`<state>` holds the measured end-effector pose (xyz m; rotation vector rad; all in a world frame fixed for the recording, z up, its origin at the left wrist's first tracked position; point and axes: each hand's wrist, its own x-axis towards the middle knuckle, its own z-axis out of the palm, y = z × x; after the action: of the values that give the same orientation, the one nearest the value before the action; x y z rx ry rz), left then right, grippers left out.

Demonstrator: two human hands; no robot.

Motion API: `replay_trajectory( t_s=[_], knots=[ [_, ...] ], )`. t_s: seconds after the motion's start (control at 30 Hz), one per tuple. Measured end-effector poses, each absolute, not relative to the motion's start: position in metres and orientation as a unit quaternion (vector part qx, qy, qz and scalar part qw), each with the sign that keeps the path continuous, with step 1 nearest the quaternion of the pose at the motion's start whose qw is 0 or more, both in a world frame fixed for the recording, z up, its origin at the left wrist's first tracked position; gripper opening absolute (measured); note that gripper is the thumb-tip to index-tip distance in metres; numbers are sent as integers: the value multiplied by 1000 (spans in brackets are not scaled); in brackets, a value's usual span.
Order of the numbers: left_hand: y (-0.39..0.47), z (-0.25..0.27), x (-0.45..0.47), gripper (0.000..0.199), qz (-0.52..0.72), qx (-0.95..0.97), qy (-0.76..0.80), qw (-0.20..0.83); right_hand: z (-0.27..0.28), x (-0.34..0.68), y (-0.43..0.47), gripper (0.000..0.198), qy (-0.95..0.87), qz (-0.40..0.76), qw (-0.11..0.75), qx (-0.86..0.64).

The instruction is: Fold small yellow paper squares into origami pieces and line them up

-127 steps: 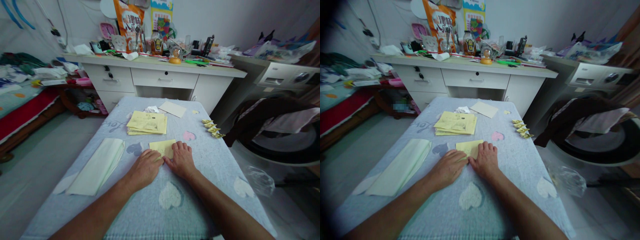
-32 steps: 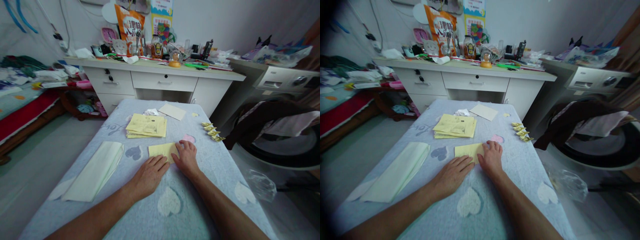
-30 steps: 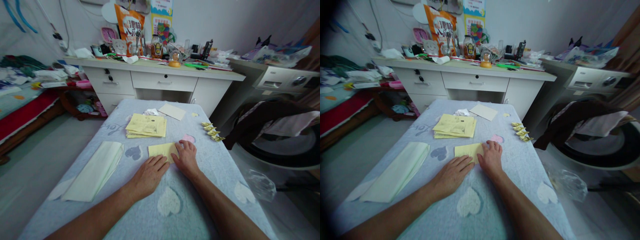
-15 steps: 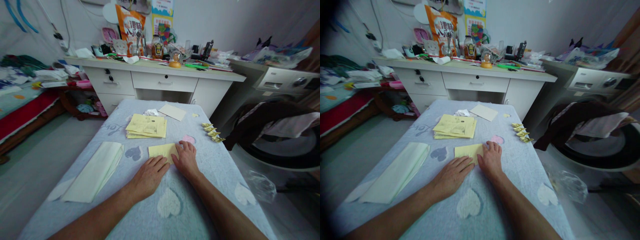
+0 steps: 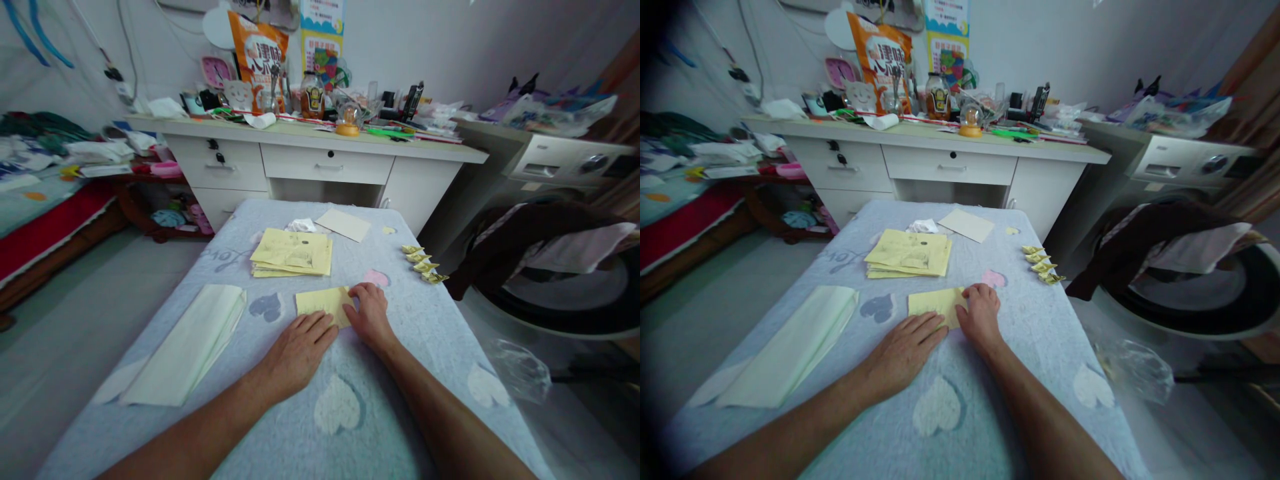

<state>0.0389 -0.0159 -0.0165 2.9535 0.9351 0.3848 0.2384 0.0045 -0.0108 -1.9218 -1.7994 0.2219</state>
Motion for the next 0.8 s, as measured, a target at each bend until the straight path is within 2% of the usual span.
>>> replay_trajectory(
  t_s=[0.23, 0.47, 0.57, 0.8],
  knots=[
    [-15, -13, 39, 35, 128, 945, 301, 25, -10, 237, 11, 15, -642, 62, 218, -732],
    [-2, 0, 40, 31, 133, 929, 331, 100, -8, 237, 9, 24, -652, 48, 210, -727],
    [4, 7, 42, 31, 135, 924, 337, 118, -10, 237, 9, 22, -649, 45, 209, -730],
    [12, 10, 54, 28, 107, 935, 332, 62, -10, 236, 9, 19, -640, 42, 232, -731]
  ],
)
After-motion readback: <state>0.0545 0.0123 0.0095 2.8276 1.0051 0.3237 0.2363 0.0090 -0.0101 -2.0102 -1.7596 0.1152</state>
